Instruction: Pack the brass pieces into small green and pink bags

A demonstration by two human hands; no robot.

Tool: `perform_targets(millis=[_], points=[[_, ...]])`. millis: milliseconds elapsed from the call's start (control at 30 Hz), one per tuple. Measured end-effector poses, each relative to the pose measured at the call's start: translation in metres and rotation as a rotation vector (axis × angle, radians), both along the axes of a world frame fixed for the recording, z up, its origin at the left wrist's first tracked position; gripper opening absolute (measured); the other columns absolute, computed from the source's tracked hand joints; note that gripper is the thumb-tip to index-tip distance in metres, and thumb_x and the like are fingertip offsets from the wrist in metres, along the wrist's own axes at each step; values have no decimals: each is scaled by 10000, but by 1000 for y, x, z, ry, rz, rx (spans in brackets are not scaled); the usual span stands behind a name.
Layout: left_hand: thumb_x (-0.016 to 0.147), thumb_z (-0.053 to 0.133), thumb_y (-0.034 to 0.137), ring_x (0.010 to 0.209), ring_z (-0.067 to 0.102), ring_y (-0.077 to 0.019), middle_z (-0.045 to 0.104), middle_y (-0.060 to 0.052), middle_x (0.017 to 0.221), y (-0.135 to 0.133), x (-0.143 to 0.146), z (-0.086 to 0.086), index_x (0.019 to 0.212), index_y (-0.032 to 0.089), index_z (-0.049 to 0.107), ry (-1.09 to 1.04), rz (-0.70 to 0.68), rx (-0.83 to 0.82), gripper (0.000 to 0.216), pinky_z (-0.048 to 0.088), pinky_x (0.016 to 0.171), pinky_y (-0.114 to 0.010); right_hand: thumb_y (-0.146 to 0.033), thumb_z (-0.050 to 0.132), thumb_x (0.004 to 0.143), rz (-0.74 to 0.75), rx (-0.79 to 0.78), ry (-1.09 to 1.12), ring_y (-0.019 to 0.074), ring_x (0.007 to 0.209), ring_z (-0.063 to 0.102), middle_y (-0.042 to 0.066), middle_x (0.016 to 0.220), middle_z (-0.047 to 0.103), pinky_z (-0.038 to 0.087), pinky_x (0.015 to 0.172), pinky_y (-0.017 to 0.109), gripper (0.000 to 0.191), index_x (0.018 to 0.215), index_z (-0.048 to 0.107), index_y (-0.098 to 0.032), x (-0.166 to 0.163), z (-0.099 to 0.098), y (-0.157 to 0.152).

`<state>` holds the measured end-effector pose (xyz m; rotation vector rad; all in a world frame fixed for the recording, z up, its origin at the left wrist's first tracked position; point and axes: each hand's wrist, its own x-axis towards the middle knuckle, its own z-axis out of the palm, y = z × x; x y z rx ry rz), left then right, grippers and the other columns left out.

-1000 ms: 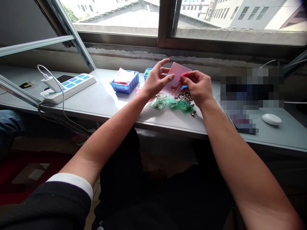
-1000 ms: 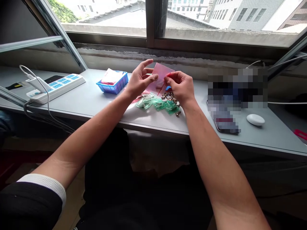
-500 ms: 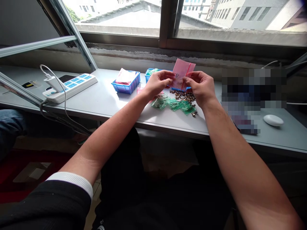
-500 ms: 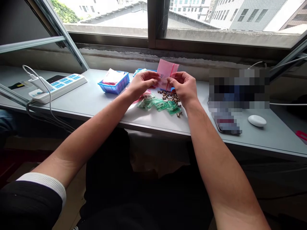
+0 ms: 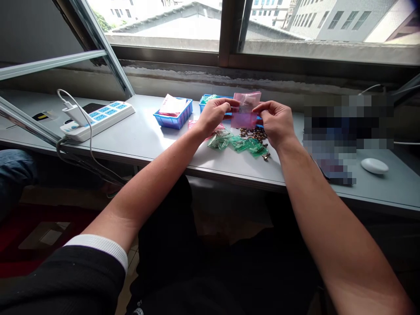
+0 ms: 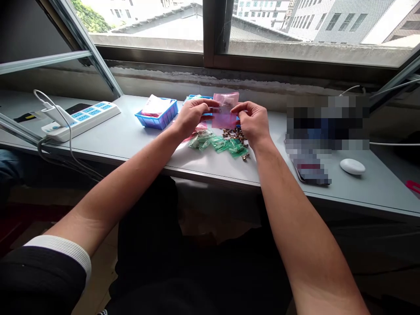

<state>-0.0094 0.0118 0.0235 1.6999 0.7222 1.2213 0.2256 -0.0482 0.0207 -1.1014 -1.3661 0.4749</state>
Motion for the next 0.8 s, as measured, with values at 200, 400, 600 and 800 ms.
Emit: perform_targets(millis=[200,400,600,800], points=[[1052,851,179,1394,924,-309,966,-150,1475,-3,-2,0,1355,183,923,21,56,93,311,780,1242,-504,-530,934,1075,11,-90,16,333,1108,921,76,1248,888,832,857,533,354,1269,700,-349,0,-3,4],[1076,925,240,1404,932,-306,957,-154,1479,6,0,-4,1685,216,764,15,36,90,630,767,1231,-474,-373,1024,975,-15,-86,62,331,1068,925,81,1258,929,842,918,564,403,1280,766,-323,-4,1,0],[1058,963,278,1537,868,-321,951,-128,1464,14,-7,-8,1190,220,961,33,87,291,145,637,1443,-512,-169,981,959,-25,9,-22,308,1070,922,53,1102,913,815,1090,569,165,1033,907,-295,-6,4,-7],[1013,700,104,1262,921,-231,976,-74,1305,17,-1,-12,1206,235,988,26,18,221,372,718,1257,-455,-74,881,986,-138,63,-104,292,1094,921,54,1138,919,788,1180,568,235,952,966,-291,-2,-1,-1]])
